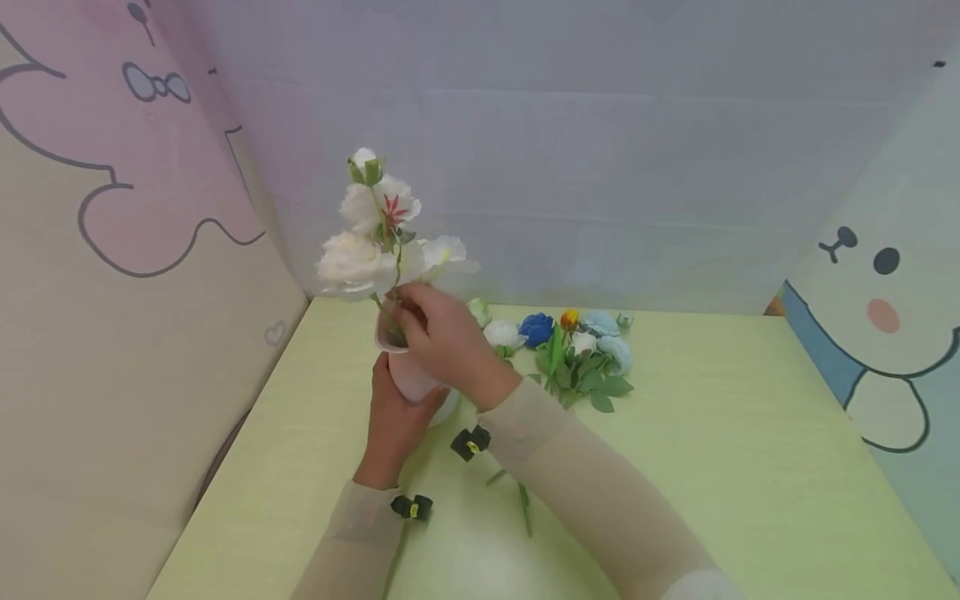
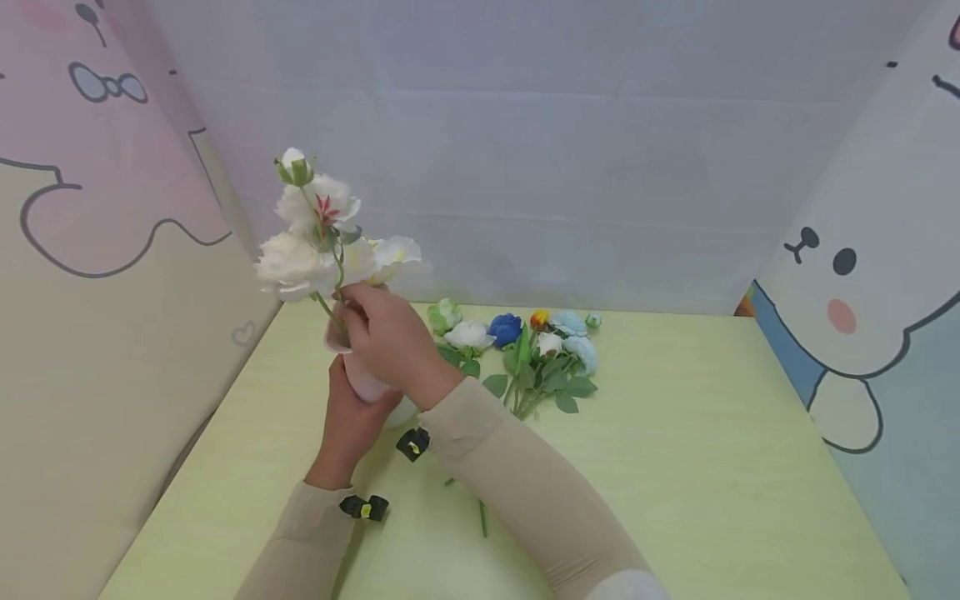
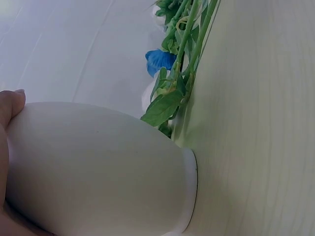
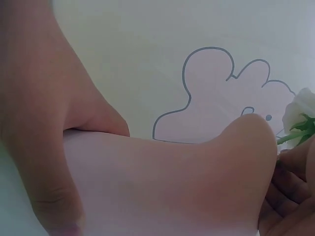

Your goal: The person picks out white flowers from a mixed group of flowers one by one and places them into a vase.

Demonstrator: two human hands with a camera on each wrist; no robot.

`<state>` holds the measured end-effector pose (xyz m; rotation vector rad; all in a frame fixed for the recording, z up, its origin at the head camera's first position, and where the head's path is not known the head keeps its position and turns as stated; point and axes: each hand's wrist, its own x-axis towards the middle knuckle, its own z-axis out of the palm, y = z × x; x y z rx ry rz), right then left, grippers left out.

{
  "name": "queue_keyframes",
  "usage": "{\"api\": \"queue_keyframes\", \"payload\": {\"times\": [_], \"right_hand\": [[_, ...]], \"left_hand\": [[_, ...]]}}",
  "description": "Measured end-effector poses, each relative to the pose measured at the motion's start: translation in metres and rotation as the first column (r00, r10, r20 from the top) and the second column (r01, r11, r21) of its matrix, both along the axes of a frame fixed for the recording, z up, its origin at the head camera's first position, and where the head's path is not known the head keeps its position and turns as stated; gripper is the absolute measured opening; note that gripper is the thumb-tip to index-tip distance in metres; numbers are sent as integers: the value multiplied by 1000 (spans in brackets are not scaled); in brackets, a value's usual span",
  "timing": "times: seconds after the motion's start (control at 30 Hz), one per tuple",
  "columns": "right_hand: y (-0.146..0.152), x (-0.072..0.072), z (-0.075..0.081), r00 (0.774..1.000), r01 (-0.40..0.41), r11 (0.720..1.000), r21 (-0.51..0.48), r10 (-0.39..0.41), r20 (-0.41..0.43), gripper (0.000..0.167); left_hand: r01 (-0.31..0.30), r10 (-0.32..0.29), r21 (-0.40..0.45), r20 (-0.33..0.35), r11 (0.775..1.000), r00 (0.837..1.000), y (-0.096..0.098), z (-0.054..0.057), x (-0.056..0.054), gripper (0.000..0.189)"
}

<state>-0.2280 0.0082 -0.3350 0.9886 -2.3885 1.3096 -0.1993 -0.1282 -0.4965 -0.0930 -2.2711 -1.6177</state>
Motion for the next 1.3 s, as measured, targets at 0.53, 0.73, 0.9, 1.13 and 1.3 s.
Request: {"api": "queue_keyframes", "payload": {"times": [0.53,0.73,0.9,1.13,1.3], "right_hand": [[-15,-4,6,969,245,928,280,-222,-112,18],[-18,-5,5,939,344,893,289,-319,-132,14],[-15,-1,5,941,338,907,249,-322,-106,13],[-8,3,3,954,298,940,168,-286,-89,16],[-1,8,2,965,262,958,114,-259,-39,15]], "left_hand": [[32,-31,45,-11,999,999,0,2,1,98],[34,-33,55,-15,998,999,0,2,0,98],[41,-41,73,1,996,999,3,9,2,95],[30,-30,76,-6,997,1000,1,3,-3,98],[22,-20,66,-31,998,999,0,0,-3,98]]}}
